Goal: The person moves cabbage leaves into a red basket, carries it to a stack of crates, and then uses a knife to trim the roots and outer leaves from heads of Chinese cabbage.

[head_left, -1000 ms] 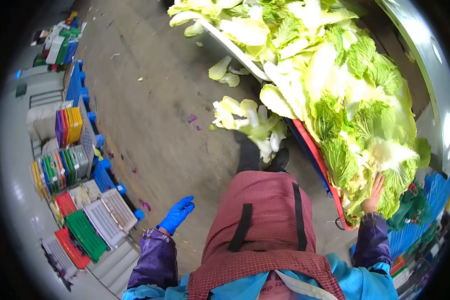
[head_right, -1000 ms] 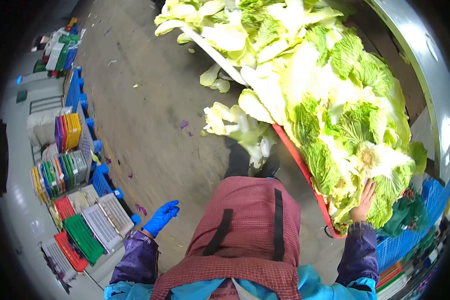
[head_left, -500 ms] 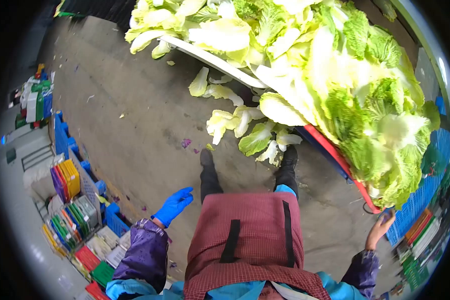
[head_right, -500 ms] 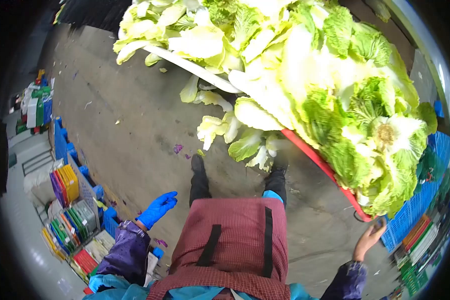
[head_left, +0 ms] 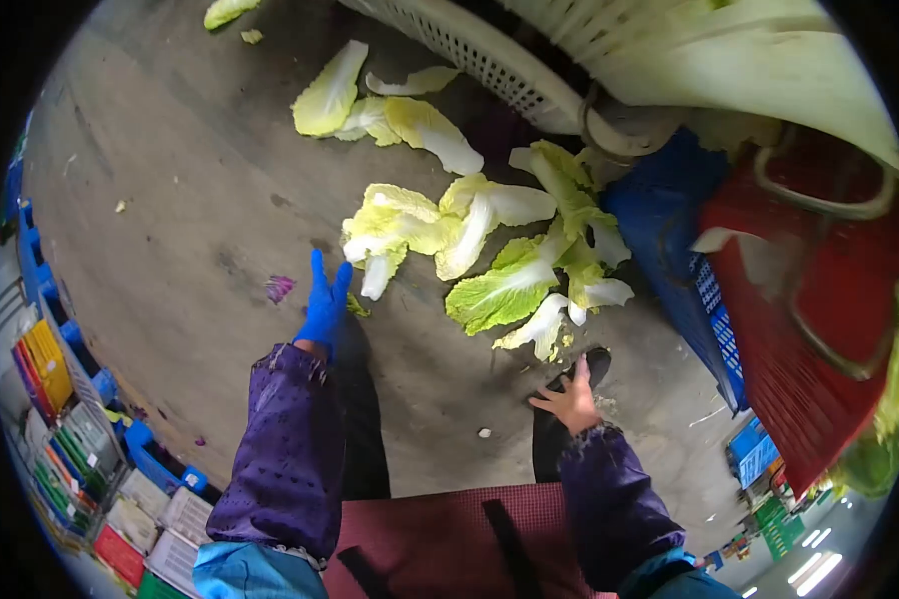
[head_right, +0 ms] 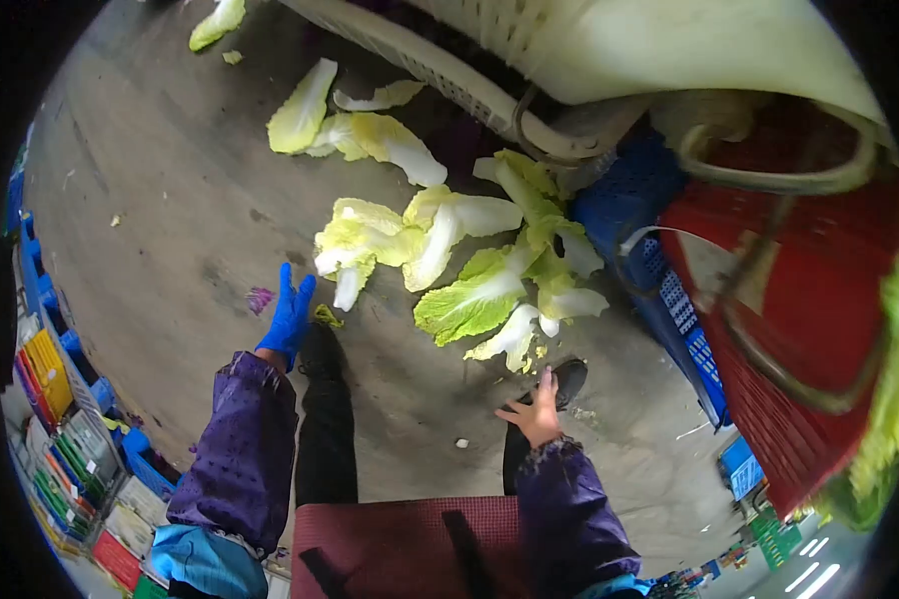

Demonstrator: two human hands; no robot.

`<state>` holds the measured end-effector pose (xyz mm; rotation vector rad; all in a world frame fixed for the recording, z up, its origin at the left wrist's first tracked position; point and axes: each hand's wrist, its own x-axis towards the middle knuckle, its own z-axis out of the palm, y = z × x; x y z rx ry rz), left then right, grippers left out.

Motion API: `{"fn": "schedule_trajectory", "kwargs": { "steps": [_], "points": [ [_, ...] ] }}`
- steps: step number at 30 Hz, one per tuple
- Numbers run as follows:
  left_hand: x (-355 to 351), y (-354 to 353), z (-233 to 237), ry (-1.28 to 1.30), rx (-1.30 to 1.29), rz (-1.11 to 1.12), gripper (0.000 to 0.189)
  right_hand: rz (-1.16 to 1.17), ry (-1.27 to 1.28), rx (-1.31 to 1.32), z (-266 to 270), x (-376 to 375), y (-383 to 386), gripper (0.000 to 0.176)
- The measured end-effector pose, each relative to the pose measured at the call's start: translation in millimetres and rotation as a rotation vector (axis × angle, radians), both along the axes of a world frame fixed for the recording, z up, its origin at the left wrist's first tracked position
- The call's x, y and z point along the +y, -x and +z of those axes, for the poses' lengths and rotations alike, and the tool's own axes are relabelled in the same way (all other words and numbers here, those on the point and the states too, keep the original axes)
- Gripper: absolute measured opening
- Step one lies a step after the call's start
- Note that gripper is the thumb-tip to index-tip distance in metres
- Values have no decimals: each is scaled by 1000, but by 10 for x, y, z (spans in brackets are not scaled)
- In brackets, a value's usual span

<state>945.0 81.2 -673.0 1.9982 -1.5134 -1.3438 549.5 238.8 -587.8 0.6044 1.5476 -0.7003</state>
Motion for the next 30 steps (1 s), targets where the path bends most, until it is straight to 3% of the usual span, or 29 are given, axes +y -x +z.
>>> {"fn": "schedule_trajectory", "kwargs": {
  "steps": [2,4,7,8,10,12,14,15,16,17,18,20,22,24,25,26,28,30],
  "points": [
    [-68,187,-131,-77,86,123,79,-194,-147,0,-491,123,-77,102],
    [-144,312,-306,-254,169,569,82,-411,-203,-106,-751,128,-70,109],
    [-390,540,-306,-372,107,694,85,-630,-316,-52,-1098,-3,9,100],
    [-473,627,-288,-474,97,787,87,-721,-212,-80,-1206,-54,55,101],
    [-445,721,-706,-412,82,783,87,-808,-111,-109,-1267,-234,133,102],
    [-487,1025,-1054,-159,60,889,84,647,546,491,-1026,-582,235,101],
    [-714,1362,-1317,-81,-434,684,81,-427,23,304,-1732,-592,741,91],
    [-737,1469,-1599,60,-400,595,82,-479,96,91,-1705,-729,983,87],
    [-846,1609,-1530,-34,-449,250,84,-468,102,100,-1602,-958,1008,87],
    [-1127,2067,-1541,-17,-431,639,82,-258,71,89,-1461,-1220,975,85],
    [-1242,2285,-1590,260,-421,424,80,-49,34,80,-1398,-1389,958,84],
    [-1397,2714,-1151,60,-273,95,83,10,9,47,-1470,-1463,973,82],
    [-1204,3195,-966,163,-183,17,81,59,-20,4,-1509,-1529,919,80],
    [-1030,3411,-826,-53,-74,-134,83,109,82,-5,-1293,-1696,754,70],
    [-914,3503,-847,-65,-11,-214,84,63,246,109,-1165,-1870,537,61],
    [-818,3569,-894,-76,50,-295,84,61,240,112,-1342,-1839,573,61],
    [-711,3644,-994,-179,141,-229,83,172,392,53,-1636,-1737,574,50],
    [-700,3611,-1021,-265,222,-161,82,94,444,-64,-1560,-1651,571,50]
  ]
}}
